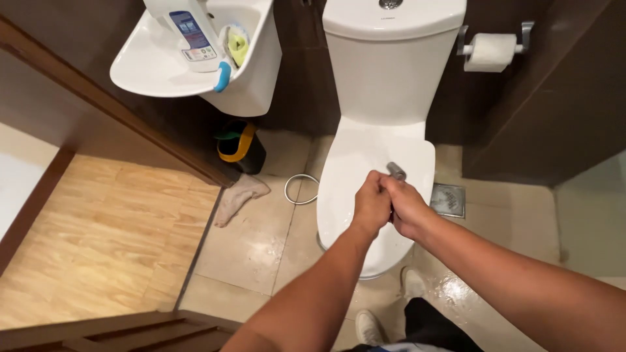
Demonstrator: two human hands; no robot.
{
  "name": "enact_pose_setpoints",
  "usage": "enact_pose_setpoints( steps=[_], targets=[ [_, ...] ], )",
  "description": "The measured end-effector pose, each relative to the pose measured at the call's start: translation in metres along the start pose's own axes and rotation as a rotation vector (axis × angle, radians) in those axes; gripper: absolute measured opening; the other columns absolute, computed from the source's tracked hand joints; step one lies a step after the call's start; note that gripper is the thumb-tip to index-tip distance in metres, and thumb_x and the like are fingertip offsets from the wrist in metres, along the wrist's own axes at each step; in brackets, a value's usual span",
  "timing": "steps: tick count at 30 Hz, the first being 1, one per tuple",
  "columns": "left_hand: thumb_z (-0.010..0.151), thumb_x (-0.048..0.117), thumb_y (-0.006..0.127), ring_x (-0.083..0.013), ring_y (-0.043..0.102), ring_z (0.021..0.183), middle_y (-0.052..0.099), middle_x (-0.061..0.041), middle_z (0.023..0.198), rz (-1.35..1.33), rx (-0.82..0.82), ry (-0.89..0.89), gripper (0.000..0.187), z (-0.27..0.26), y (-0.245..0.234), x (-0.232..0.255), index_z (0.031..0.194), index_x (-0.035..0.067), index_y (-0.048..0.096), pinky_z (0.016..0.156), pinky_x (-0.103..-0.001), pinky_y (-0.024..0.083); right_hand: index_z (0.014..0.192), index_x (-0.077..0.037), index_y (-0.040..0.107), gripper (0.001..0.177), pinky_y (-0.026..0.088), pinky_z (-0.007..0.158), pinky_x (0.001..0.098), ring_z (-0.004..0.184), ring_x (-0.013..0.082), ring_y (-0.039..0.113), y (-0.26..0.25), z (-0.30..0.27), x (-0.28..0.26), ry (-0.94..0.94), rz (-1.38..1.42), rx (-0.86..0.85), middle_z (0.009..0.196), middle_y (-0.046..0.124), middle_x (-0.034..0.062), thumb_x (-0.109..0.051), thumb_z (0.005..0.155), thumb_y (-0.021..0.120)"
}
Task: Cleaning the exterior and interior of a toilet using a sponge and a bidet sprayer.
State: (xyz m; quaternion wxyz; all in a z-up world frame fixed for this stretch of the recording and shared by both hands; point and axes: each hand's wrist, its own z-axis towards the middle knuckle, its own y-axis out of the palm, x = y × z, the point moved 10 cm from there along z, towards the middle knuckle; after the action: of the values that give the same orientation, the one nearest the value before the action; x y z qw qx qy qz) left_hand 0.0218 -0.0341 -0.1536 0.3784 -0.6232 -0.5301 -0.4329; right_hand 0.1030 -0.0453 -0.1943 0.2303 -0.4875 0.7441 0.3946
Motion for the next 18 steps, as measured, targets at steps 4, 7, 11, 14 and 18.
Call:
enact_pose_setpoints(
  steps=[4,7,11,14,18],
  targets=[
    [0.098,0.013,0.063,-0.0172,0.061,0.077,0.067,-0.01,0.094,-0.006,0.043,-0.068,0.011,-0.038,-0.022,0.01,0.106,0.007,0.058,0.06,-0.035,0.054,0.122,-0.013,0.064,0.033,0.052,0.075,0.0356,0.094,0.0177,0.063,0.01,-0.013,0.027,0.022,-0.051,0.01,0.107,0.067,0.0028,-0.032,0.096,0.056],
    [0.097,0.008,0.056,-0.0166,0.062,0.078,0.067,-0.009,0.096,-0.051,-0.029,-0.08,0.01,-0.043,-0.012,-0.014,0.107,0.007,0.057,0.06,-0.035,0.055,0.121,-0.012,0.063,0.033,0.052,0.074,0.0364,0.094,0.0193,0.063,0.009,-0.038,0.028,0.032,-0.068,0.064,0.107,0.066,0.0041,-0.032,0.096,0.055],
    [0.096,0.008,0.057,-0.0173,0.062,0.078,0.068,-0.01,0.095,-0.044,-0.039,-0.022,0.013,-0.052,0.004,-0.023,0.109,0.007,0.06,0.061,-0.034,0.054,0.121,-0.01,0.062,0.033,0.052,0.074,0.0377,0.094,0.0206,0.063,-0.018,-0.037,0.042,0.011,-0.062,0.084,0.106,0.066,0.0065,-0.032,0.098,0.055],
    [0.097,0.008,0.059,-0.0157,0.062,0.082,0.069,-0.009,0.097,-0.084,0.103,-0.001,0.012,-0.051,0.001,-0.034,0.109,0.007,0.06,0.066,-0.032,0.055,0.121,-0.007,0.063,0.033,0.054,0.078,0.0364,0.096,0.0204,0.065,-0.019,-0.036,0.039,-0.012,-0.034,0.003,0.108,0.068,0.0077,-0.029,0.098,0.056],
    [0.095,0.007,0.057,-0.0175,0.064,0.08,0.068,-0.01,0.095,-0.062,0.019,0.014,0.013,-0.054,0.025,-0.031,0.108,0.007,0.061,0.062,-0.035,0.056,0.12,-0.01,0.065,0.032,0.051,0.074,0.0386,0.092,0.0201,0.063,-0.029,-0.06,0.03,0.026,-0.065,0.011,0.106,0.067,0.0053,-0.03,0.097,0.054]
  ],
)
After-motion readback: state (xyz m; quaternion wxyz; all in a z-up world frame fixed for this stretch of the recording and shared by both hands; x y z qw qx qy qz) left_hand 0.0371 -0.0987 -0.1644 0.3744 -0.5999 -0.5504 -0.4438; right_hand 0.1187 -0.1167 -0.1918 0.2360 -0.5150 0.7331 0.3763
